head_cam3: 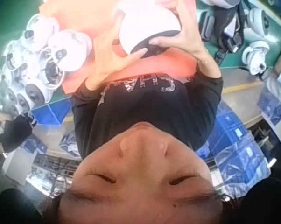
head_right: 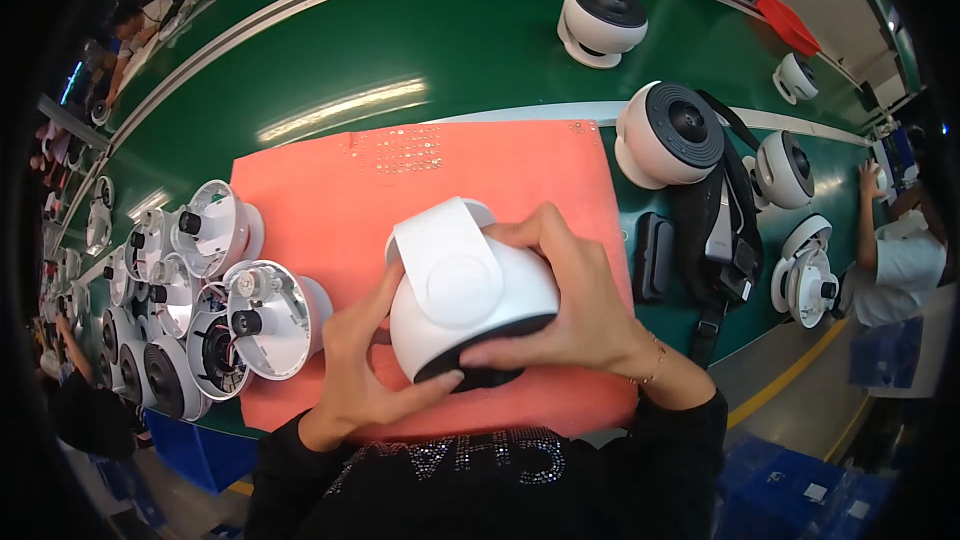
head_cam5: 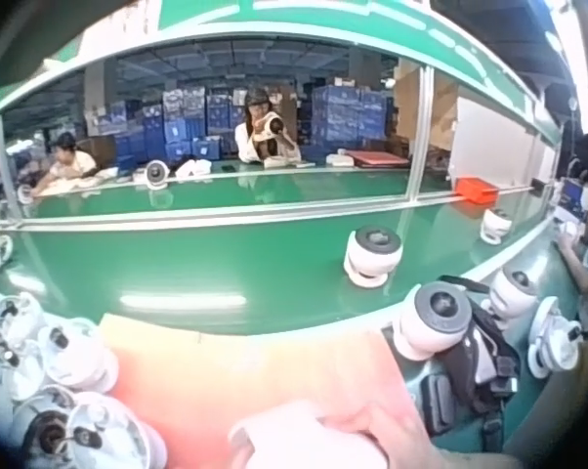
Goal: Assembling camera modules and housings on a production line.
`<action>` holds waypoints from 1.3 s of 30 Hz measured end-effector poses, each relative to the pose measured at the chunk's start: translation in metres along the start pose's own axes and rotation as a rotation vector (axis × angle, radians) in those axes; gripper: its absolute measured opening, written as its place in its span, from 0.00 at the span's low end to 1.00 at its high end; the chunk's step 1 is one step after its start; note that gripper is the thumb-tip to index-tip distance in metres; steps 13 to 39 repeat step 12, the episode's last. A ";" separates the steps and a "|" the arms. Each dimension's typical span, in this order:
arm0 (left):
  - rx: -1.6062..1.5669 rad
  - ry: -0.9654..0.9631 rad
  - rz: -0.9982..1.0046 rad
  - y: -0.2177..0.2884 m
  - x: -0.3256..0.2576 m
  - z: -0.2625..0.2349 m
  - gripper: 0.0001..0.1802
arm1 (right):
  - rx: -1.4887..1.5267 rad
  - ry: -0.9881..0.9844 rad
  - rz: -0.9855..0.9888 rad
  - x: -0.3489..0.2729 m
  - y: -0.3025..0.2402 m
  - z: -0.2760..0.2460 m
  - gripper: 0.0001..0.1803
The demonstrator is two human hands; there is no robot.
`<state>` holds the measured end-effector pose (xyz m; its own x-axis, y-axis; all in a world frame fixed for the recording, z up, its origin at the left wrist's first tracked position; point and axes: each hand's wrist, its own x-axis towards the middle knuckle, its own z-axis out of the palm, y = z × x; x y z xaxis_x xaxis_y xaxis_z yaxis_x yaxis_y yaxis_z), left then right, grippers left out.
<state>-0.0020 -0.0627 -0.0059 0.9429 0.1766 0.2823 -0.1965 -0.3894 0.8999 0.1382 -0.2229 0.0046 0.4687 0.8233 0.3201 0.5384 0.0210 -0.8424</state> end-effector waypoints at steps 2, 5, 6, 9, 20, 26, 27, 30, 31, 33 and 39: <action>-0.108 0.023 -0.064 -0.010 0.004 -0.002 0.46 | -0.014 -0.010 0.081 0.013 -0.002 0.001 0.40; -0.176 0.076 0.009 -0.016 0.017 -0.005 0.48 | 0.182 0.006 0.091 0.027 -0.005 -0.003 0.45; -0.319 0.114 -0.018 -0.018 0.018 -0.007 0.48 | 0.316 0.006 0.065 0.032 -0.008 -0.004 0.47; -0.741 0.271 -0.044 -0.032 0.019 -0.002 0.40 | 0.378 -0.035 0.036 0.032 -0.018 -0.010 0.54; -0.932 0.335 -0.008 -0.053 0.022 0.002 0.41 | 0.211 -0.050 0.011 0.032 -0.023 -0.007 0.55; -0.932 0.335 -0.008 -0.053 0.022 0.002 0.41 | 0.211 -0.050 0.011 0.032 -0.023 -0.007 0.55; -0.932 0.335 -0.008 -0.053 0.022 0.002 0.41 | 0.211 -0.050 0.011 0.032 -0.023 -0.007 0.55; -0.932 0.335 -0.008 -0.053 0.022 0.002 0.41 | 0.211 -0.050 0.011 0.032 -0.023 -0.007 0.55; -0.932 0.335 -0.008 -0.053 0.022 0.002 0.41 | 0.211 -0.050 0.011 0.032 -0.023 -0.007 0.55; -0.932 0.335 -0.008 -0.053 0.022 0.002 0.41 | 0.211 -0.050 0.011 0.032 -0.023 -0.007 0.55; -0.932 0.335 -0.008 -0.053 0.022 0.002 0.41 | 0.211 -0.050 0.011 0.032 -0.023 -0.007 0.55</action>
